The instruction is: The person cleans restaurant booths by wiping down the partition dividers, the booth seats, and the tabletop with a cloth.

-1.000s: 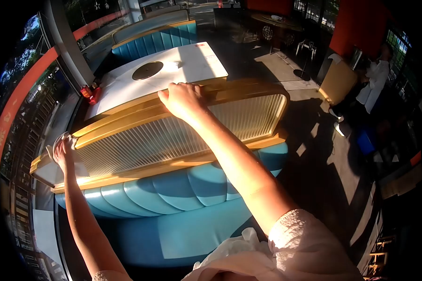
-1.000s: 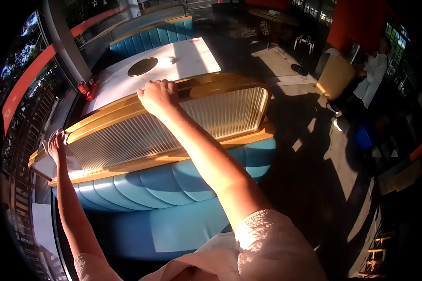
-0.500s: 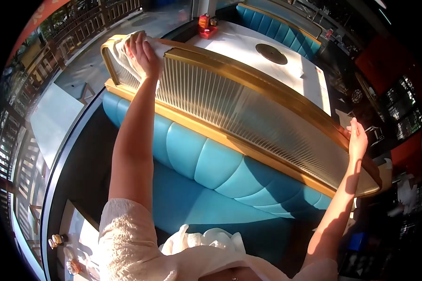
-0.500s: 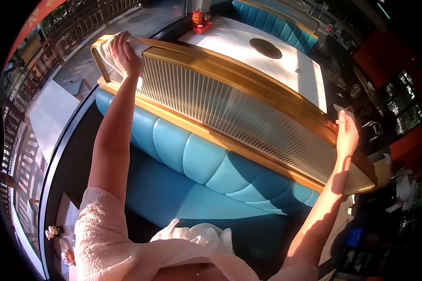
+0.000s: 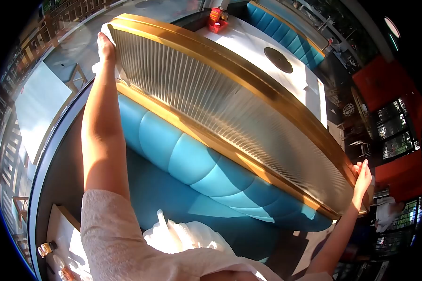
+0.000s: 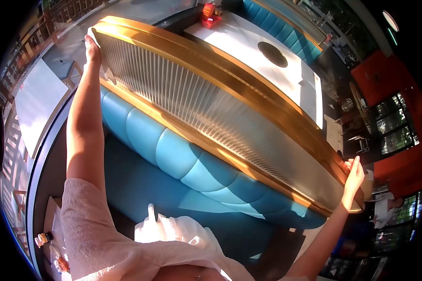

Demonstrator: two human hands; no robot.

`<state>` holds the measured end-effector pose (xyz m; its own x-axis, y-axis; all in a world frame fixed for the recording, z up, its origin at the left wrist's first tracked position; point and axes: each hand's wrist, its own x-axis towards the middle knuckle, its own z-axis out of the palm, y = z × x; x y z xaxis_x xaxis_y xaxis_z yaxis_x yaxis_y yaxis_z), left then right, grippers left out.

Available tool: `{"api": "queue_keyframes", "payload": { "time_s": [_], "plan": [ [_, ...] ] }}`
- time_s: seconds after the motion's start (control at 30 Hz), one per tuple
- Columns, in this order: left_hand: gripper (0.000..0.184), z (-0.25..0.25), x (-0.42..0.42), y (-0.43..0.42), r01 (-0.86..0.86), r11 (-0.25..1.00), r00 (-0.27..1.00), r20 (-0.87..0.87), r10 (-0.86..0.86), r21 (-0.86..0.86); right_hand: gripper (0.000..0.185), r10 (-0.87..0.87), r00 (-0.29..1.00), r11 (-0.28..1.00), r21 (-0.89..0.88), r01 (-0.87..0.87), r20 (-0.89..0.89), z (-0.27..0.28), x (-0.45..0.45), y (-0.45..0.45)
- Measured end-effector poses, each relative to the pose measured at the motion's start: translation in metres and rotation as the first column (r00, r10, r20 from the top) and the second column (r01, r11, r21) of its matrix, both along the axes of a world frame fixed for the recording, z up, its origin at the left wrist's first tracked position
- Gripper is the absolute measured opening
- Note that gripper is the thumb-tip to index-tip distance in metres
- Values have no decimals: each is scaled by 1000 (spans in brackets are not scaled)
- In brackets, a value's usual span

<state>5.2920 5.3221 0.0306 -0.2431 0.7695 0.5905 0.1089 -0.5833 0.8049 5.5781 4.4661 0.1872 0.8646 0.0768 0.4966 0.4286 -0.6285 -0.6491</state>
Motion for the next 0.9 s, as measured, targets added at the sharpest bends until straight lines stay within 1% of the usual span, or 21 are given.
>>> {"api": "queue_keyframes", "payload": {
  "time_s": [0.03, 0.07, 0.1, 0.13, 0.17, 0.2, 0.27, 0.3, 0.33, 0.37, 0.4, 0.43, 0.5, 0.53, 0.57, 0.63, 0.7, 0.73, 0.77, 0.83, 0.9],
  "plan": [
    [53, -33, -8, 16, 299, 954, 937, 197, -288, -29, 50, -6, 1000, 1000, -13, 6, 1, 1, -1, -1],
    [55, -56, -11, 20, 569, 823, 756, 389, -525, 5, 50, -30, 999, 999, -15, 30, -32, 3, -2, -2],
    [51, -39, 1, -32, 592, 800, 576, 744, -338, -95, 49, -52, 997, 999, -15, 51, -65, 4, -1, -3],
    [50, -8, -3, -80, 482, 777, 731, 674, -102, -405, 49, -63, 997, 998, -4, 63, -52, 1, 6, -10],
    [48, 11, -9, -106, 321, 668, 847, 519, 114, -671, 49, -65, 997, 998, -16, 64, -52, 1, 4, -9],
    [48, -10, -10, -93, 321, 660, 848, 517, 120, -680, 49, -71, 997, 997, -32, 70, -33, 3, 1, -6],
    [44, -68, -16, -55, 235, 920, 943, 305, -136, -315, 49, -93, 996, 995, -40, 92, -18, 5, -2, -1],
    [44, -78, -17, -52, 239, 915, 944, 300, -140, -325, 49, -100, 995, 994, -49, 99, -24, 6, -1, -1],
    [41, -89, -19, -50, 76, 968, 997, 41, -68, -241, 49, -112, 993, 993, -39, 110, -33, 6, 0, -4],
    [39, -99, -21, -49, -62, 992, 976, -214, 38, -108, 49, -121, 992, 992, -26, 120, -46, 5, 2, -7],
    [33, -100, -6, -61, -167, 986, 985, 38, 167, -18, 49, -108, 992, 994, -26, 107, -63, 5, 4, -11],
    [32, -108, -8, -59, -77, 995, 995, 74, 72, 68, 47, -121, 991, 992, -23, 120, -55, 5, 5, -10],
    [32, -110, -1, -66, -81, 993, 991, 113, 71, 86, 47, -112, 993, 993, -51, 110, -40, 5, 8, -13],
    [33, -83, 8, -104, -169, 985, 976, 136, 172, -39, 46, -96, 994, 995, -25, 95, -42, 2, 14, -19],
    [45, -93, 20, -108, -115, 979, 976, 163, 143, -171, 46, -89, 995, 996, -19, 88, -42, 1, 15, -20],
    [54, -125, 49, -114, -3, 977, 993, 116, 28, -212, 46, -106, 993, 994, -33, 105, -41, 2, 18, -22],
    [53, -71, 71, -176, -9, 996, 979, 202, 28, -93, 46, -85, 996, 995, -45, 84, -23, 0, 28, -30],
    [56, -42, 68, -200, 41, 995, 995, 96, -32, -91, 45, -81, 997, 995, -54, 81, -4, -1, 28, -29],
    [61, -10, 60, -226, 153, 988, 988, 18, -153, -13, 44, -78, 997, 995, -66, 79, 12, -2, 27, -28],
    [67, 23, 62, -232, 155, 961, 981, -151, -123, 228, 43, -50, 999, 998, -44, 50, 2, -4, 32, -32],
    [72, 56, 61, -243, 268, 960, 945, 172, -277, 78, 43, -46, 999, 999, 10, 46, -21, -6, 33, -35]
  ]
}}
